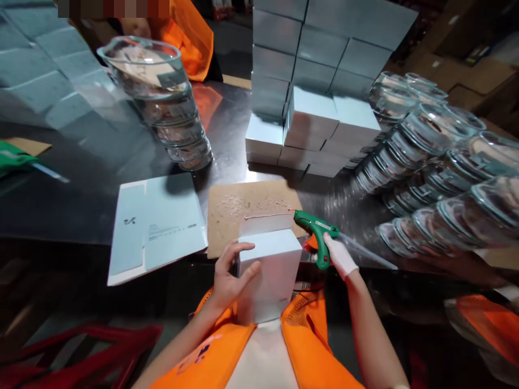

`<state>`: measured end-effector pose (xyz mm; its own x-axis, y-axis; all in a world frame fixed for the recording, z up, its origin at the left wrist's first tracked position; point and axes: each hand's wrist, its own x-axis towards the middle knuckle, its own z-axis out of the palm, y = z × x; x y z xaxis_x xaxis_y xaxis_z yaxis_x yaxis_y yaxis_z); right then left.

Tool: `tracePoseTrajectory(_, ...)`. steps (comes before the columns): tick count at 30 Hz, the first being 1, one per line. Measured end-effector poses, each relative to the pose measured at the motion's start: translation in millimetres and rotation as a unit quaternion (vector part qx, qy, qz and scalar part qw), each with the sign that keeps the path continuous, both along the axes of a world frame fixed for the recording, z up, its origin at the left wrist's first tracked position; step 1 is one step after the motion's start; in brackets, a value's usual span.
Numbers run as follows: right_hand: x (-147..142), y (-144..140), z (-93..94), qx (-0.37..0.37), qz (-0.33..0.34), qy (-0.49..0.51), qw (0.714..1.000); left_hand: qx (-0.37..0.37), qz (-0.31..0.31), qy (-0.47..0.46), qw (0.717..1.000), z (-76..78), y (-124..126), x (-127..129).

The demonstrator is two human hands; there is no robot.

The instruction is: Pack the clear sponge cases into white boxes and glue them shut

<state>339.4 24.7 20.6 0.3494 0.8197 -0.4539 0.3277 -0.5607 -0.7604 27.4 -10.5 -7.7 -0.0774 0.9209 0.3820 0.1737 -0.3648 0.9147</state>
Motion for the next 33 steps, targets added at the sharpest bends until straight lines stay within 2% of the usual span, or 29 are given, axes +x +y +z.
tracePoseTrajectory(3, 2, -6, 14.2, 0.032, -0.022, -0.110, 0.993, -0.002, -0.005, -0.010, 1.000, -0.2, 2, -1)
tracePoseTrajectory(5, -10, -10, 24.2, 0.110, -0.033, -0.107, 0.988, -0.009, -0.016, -0.012, 1.000, -1.1, 3, 1)
tracePoseTrajectory(7, -31, -11, 29.8, 0.188, -0.007, -0.009, 0.982, -0.010, -0.036, -0.012, 0.999, -2.7, 5, 3)
tracePoseTrajectory(8, -42, -10, 30.2, 0.204, 0.022, 0.064, 0.977, -0.005, -0.050, -0.014, 0.999, -3.9, 5, 5)
tracePoseTrajectory(11, -69, -5, 22.2, 0.174, 0.084, 0.246, 0.950, 0.017, -0.074, -0.029, 0.997, -9.3, 6, 9)
tracePoseTrajectory(14, -74, -4, 9.4, 0.181, 0.057, 0.303, 0.934, 0.020, -0.073, -0.057, 0.996, -17.3, 6, 13)
tracePoseTrajectory(16, -66, -8, 5.9, 0.203, 0.078, 0.291, 0.932, 0.015, -0.066, -0.104, 0.992, -22.7, 8, 15)
tracePoseTrajectory(18, -53, -14, 9.1, 0.235, 0.187, 0.269, 0.915, 0.017, -0.060, -0.169, 0.984, -27.1, 11, 16)
tracePoseTrajectory(19, -47, -17, 12.8, 0.256, 0.259, 0.251, 0.897, 0.022, -0.062, -0.193, 0.979, -28.7, 13, 16)
tracePoseTrajectory(21, -40, -23, 21.6, 0.302, 0.376, 0.194, 0.854, 0.035, -0.082, -0.201, 0.976, -31.0, 15, 13)
tracePoseTrajectory(22, -40, -25, 25.4, 0.324, 0.405, 0.158, 0.840, 0.039, -0.093, -0.188, 0.977, -31.7, 16, 11)
tracePoseTrajectory(25, -49, -28, 30.6, 0.382, 0.439, 0.044, 0.812, 0.033, -0.100, -0.148, 0.983, -31.9, 15, 5)
tracePoseTrajectory(27, -58, -28, 29.0, 0.409, 0.443, 0.003, 0.798, 0.025, -0.092, -0.137, 0.986, -30.1, 13, 2)
tracePoseTrajectory(29, -64, -29, 26.0, 0.429, 0.434, -0.005, 0.792, 0.033, -0.092, -0.132, 0.986, -27.0, 12, 3)
tracePoseTrajectory(33, -66, -29, 18.5, 0.449, 0.425, 0.026, 0.786, 0.103, -0.108, -0.120, 0.981, -19.6, 13, 10)
